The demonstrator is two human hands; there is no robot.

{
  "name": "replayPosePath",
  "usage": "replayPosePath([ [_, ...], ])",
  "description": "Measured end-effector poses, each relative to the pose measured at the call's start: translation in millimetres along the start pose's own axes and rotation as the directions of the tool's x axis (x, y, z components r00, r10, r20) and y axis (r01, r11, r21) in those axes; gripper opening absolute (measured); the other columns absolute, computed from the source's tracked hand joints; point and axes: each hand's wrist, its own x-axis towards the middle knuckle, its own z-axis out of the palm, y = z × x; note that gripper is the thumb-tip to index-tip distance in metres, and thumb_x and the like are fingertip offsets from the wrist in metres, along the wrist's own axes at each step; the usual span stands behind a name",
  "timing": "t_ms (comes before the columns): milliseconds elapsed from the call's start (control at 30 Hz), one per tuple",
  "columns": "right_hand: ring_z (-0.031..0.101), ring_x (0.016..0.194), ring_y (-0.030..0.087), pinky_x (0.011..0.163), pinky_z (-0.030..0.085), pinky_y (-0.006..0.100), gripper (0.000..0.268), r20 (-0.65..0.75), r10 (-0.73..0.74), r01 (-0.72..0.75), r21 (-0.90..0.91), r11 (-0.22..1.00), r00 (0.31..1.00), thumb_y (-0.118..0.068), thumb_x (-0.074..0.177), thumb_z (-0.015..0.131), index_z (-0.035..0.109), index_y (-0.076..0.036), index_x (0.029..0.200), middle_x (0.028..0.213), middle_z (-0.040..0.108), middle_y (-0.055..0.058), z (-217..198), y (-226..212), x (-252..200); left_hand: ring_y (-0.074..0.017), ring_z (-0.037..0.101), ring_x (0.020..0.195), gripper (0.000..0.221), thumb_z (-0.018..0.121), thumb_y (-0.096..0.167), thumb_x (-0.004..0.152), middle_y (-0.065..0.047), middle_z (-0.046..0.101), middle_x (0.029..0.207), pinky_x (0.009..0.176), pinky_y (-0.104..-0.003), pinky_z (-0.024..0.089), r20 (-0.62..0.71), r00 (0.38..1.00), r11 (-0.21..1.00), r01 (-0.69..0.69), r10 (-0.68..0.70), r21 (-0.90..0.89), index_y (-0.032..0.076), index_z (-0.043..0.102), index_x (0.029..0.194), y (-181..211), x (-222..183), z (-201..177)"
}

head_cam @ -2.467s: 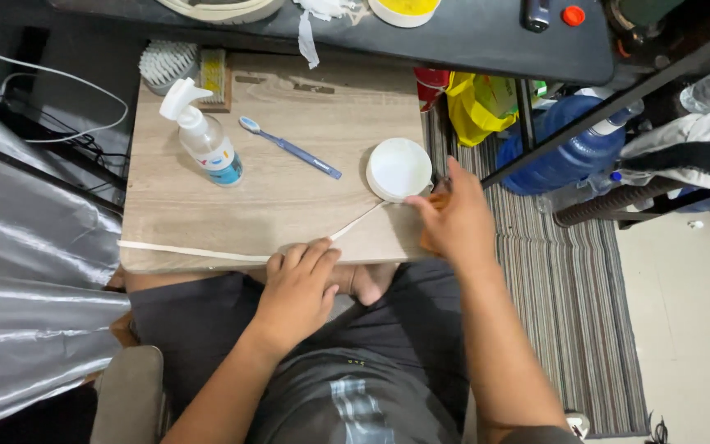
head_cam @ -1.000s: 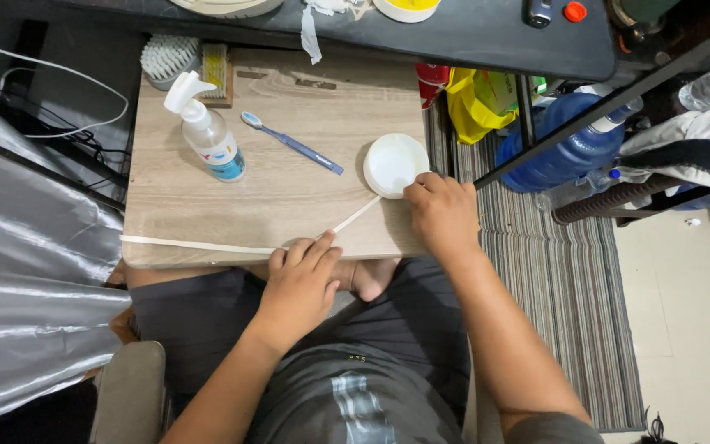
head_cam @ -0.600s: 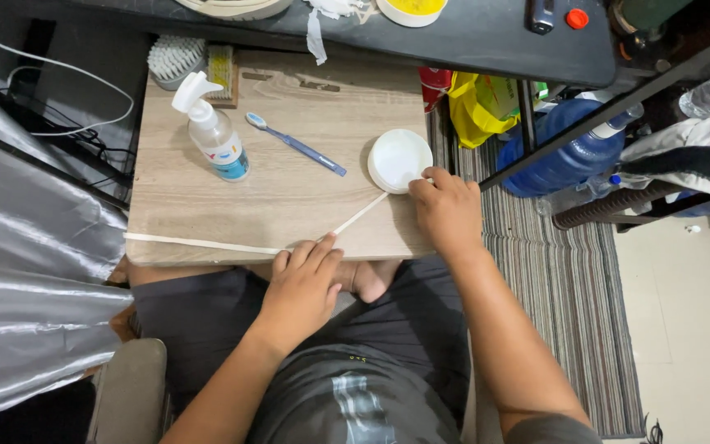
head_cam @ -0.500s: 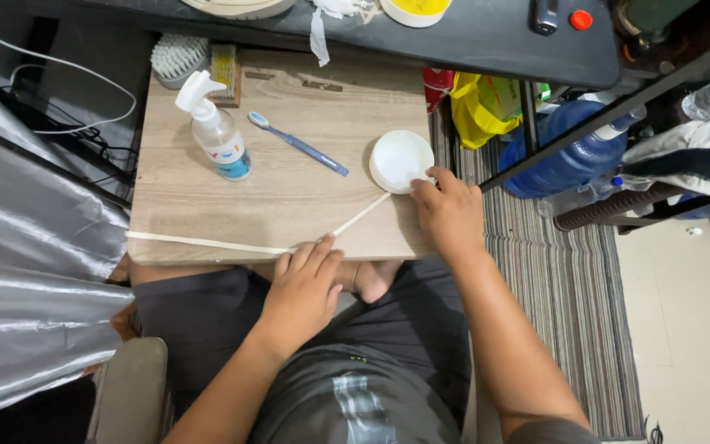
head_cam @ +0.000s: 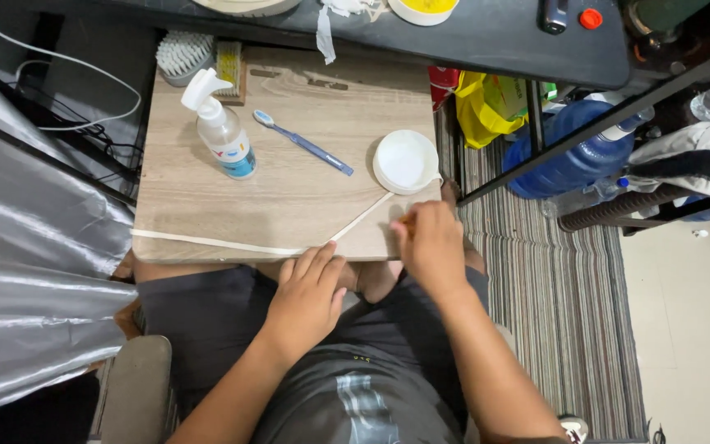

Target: Cleaning a white shoe strap using a cloth and spray cleaner on a workbench.

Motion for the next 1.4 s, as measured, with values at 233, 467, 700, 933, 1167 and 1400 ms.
replayPosePath([
  [233,0.054,0.081,0.044,0.070,0.044,0.055,0.027,0.176,-0.027,0.004,0.131,0.991,0.984,-0.013,0.078,0.060,0.054,-0.005,0.104,0.093,0.056,0.019,-31,-25,17,-0.0340,0.048,0.132,0.057,0.073,0.027,0.080,-0.015,0.052,0.147,0.106,-0.052,0.038,-0.099,0.995,1.000,0.031,-0.030,0.001,0.007,0.057,0.132,5,5,2],
  [467,0.065,0.098,0.034,0.090,0.051,0.043,0.024,0.228,-0.193,0.035,0.557,0.830,0.954,-0.015,0.093,0.060,0.064,-0.007,0.116,0.109,0.070,0.013,-31,-74,27,-0.0329,0.049,0.129,0.055,0.074,0.028,0.079,-0.012,0.057,0.143,0.099,-0.049,0.039,-0.092,0.995,0.997,0.055,-0.049,0.060,0.006,0.058,0.127,16,4,7],
  [700,0.067,0.105,0.031,0.096,0.050,0.038,0.032,0.284,-0.077,-0.113,0.595,0.796,0.956,-0.014,0.088,0.061,0.065,-0.006,0.119,0.113,0.070,0.013,-20,-59,21,-0.0297,0.052,0.125,0.052,0.070,0.031,0.080,-0.010,0.056,0.144,0.095,-0.047,0.040,-0.100,0.992,0.983,0.089,-0.074,0.161,0.011,0.060,0.126,14,-4,4],
  [933,0.063,0.116,0.036,0.091,0.053,0.051,0.045,0.254,0.250,-0.326,0.327,0.887,0.935,-0.019,0.090,0.058,0.060,-0.002,0.131,0.126,0.067,0.017,-30,-11,24,-0.0312,0.052,0.124,0.046,0.072,0.032,0.079,-0.009,0.056,0.144,0.093,-0.050,0.041,-0.107,0.991,0.983,0.092,-0.076,0.156,0.014,0.062,0.121,12,-4,4],
  [1167,0.066,0.093,0.037,0.068,0.055,0.054,0.040,0.105,0.149,-0.167,0.186,0.968,0.983,-0.025,0.097,0.063,0.064,-0.020,0.136,0.103,0.066,0.010,-18,-14,25,-0.0288,0.052,0.125,0.046,0.072,0.032,0.080,-0.007,0.057,0.142,0.093,-0.050,0.041,-0.102,0.991,0.985,0.101,-0.087,0.140,0.014,0.063,0.121,8,-4,9],
  [1400,0.066,0.091,0.038,0.066,0.054,0.055,0.034,0.089,0.208,-0.218,0.128,0.967,0.974,-0.026,0.098,0.062,0.066,-0.019,0.132,0.103,0.065,0.010,-19,-10,24,-0.0283,0.051,0.125,0.048,0.071,0.033,0.081,-0.007,0.057,0.143,0.094,-0.049,0.041,-0.104,0.990,0.985,0.108,-0.095,0.131,0.015,0.063,0.124,8,-4,3],
])
